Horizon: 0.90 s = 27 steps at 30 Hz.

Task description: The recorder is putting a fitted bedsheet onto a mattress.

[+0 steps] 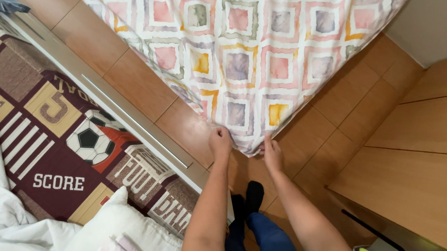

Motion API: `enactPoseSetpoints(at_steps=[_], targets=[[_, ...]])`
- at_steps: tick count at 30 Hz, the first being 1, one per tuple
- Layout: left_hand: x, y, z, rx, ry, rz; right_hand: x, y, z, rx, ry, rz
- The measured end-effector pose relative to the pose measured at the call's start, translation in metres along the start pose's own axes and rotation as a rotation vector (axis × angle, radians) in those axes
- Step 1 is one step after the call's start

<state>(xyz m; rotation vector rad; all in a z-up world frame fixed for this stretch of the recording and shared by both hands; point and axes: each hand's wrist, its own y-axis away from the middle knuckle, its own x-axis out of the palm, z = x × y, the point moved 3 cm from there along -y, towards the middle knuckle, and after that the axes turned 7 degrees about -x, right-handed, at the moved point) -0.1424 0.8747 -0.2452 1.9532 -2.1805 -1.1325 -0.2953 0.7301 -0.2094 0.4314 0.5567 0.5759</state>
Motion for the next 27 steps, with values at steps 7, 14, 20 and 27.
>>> enactPoseSetpoints(at_steps=[7, 14, 20, 27], targets=[[-0.01, 0.015, -0.039, -0.029, -0.161, 0.104, 0.006, -0.028, -0.009, -0.258, 0.375, 0.091], [-0.034, 0.028, -0.032, 0.228, -0.277, 0.132, -0.005, 0.007, 0.009, -0.35, 0.319, 0.111], [-0.033, 0.046, 0.016, 0.152, -0.268, 0.202, -0.013, 0.007, -0.022, -0.258, 0.22, 0.214], [-0.04, 0.058, 0.014, 0.137, -0.333, 0.2, -0.035, 0.009, -0.06, -0.096, 0.199, 0.356]])
